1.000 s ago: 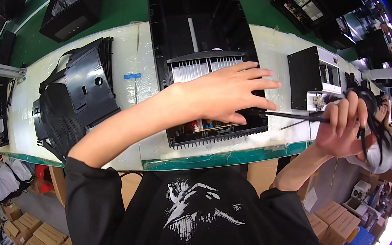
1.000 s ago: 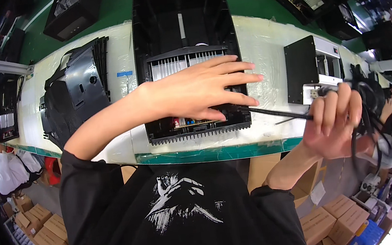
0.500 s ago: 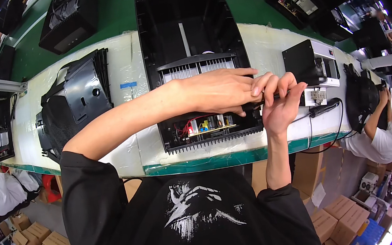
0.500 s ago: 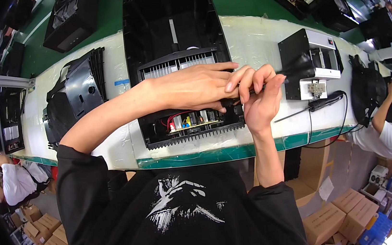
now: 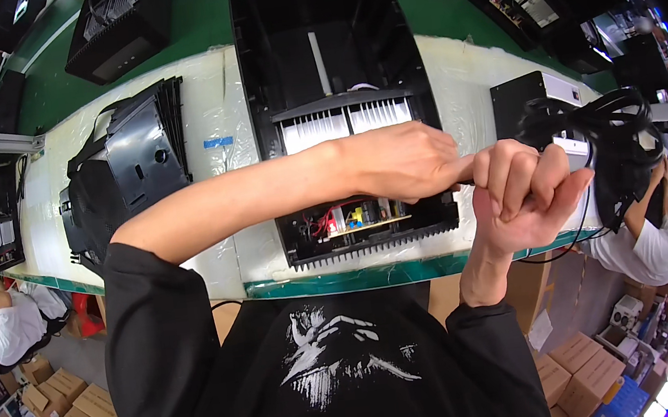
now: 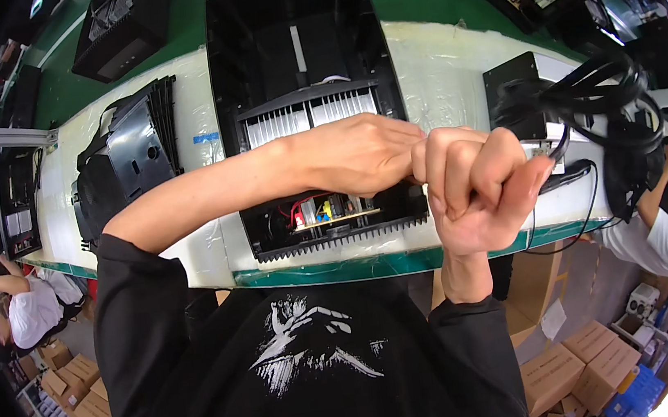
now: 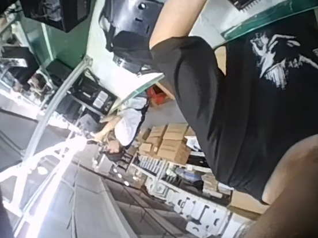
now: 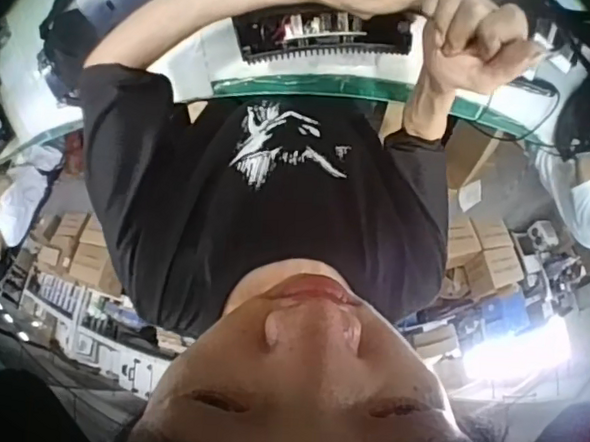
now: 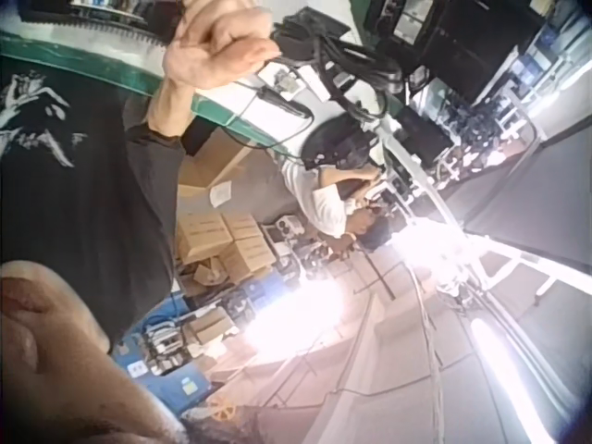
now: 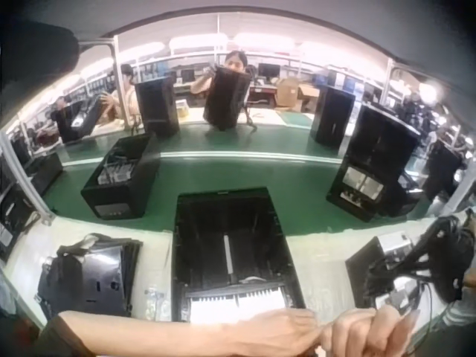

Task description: Assembling internal components of an electronic device housing using an electric screwdriver.

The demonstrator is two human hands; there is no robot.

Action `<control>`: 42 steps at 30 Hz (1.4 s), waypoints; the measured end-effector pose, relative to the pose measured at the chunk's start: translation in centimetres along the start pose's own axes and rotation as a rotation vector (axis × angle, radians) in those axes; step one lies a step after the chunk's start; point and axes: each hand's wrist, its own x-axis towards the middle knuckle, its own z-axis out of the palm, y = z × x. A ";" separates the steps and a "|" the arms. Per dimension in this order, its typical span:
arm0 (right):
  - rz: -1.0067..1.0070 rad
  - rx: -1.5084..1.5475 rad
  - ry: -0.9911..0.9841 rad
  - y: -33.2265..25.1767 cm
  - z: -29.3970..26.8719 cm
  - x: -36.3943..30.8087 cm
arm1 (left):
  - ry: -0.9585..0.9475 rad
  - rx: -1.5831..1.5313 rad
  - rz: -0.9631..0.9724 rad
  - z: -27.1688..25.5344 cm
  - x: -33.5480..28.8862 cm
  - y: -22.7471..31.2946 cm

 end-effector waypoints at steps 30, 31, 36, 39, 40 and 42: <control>0.373 -1.530 0.399 -3.1 -2.1 -9.6 | -0.098 0.160 -0.501 -1.8 0.0 6.0; 0.426 -1.428 0.294 -2.9 -2.0 -9.3 | -0.113 0.151 -0.489 -1.8 -0.1 6.1; 0.738 -0.963 0.166 -2.1 -3.9 -8.4 | -0.115 0.211 -0.486 -1.8 0.0 6.3; 0.833 -0.769 0.178 -2.9 -4.7 -7.0 | -0.130 0.203 -0.511 -1.1 0.0 6.7; 0.843 -0.736 0.183 -2.7 -5.0 -6.7 | -0.135 0.203 -0.527 -0.9 -0.1 6.8; 0.867 -0.706 0.179 -2.8 -4.9 -6.1 | -0.124 0.210 -0.515 -0.7 -0.1 6.8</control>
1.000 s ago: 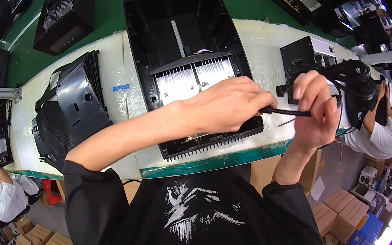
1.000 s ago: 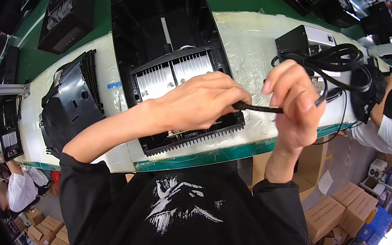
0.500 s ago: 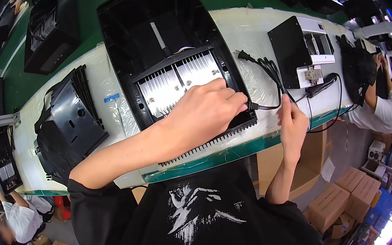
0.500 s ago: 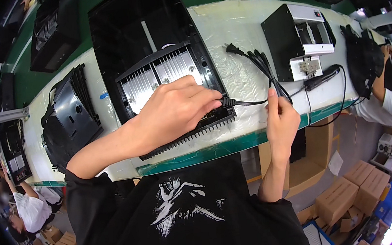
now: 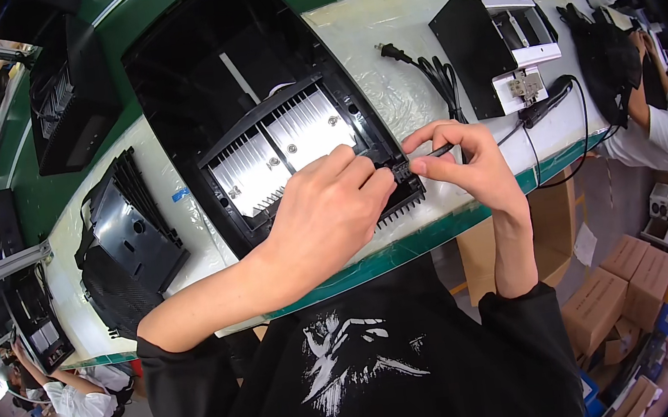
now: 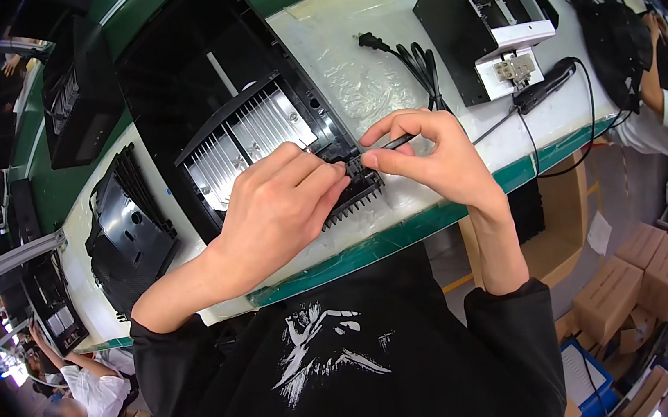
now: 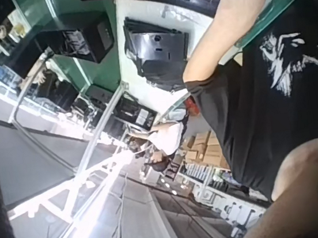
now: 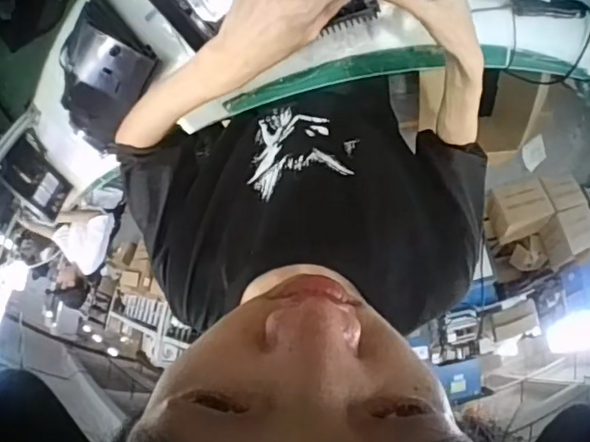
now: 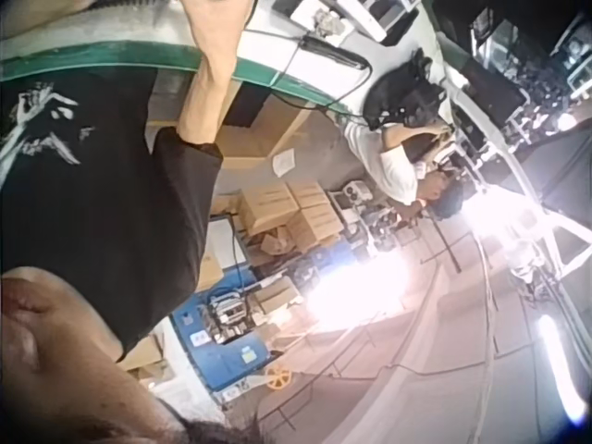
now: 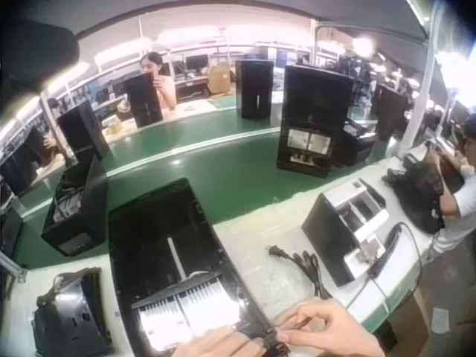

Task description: Assembling internal components of an electronic device housing using an electric screwdriver.

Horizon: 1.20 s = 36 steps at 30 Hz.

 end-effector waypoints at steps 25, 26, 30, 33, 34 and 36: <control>-0.036 0.141 0.153 5.1 3.1 -1.1 | 0.367 -0.008 -0.342 -6.1 -4.3 -2.1; -0.032 0.117 0.159 4.9 3.5 -1.4 | 0.477 -0.003 -0.436 -6.3 -5.7 -2.8; -0.098 -0.049 0.101 4.6 4.4 -2.7 | 0.623 -0.709 -0.738 -3.6 -11.1 -2.7; -0.067 -0.041 0.098 4.7 3.9 -4.9 | 0.618 -0.849 -0.661 -3.3 -11.5 -0.2; -0.070 0.050 0.162 5.3 4.2 -5.2 | 0.636 -0.803 -0.652 -2.6 -11.9 0.2; -0.009 0.067 0.190 5.6 3.4 -4.6 | 0.663 -0.744 -0.647 -1.9 -13.2 -0.5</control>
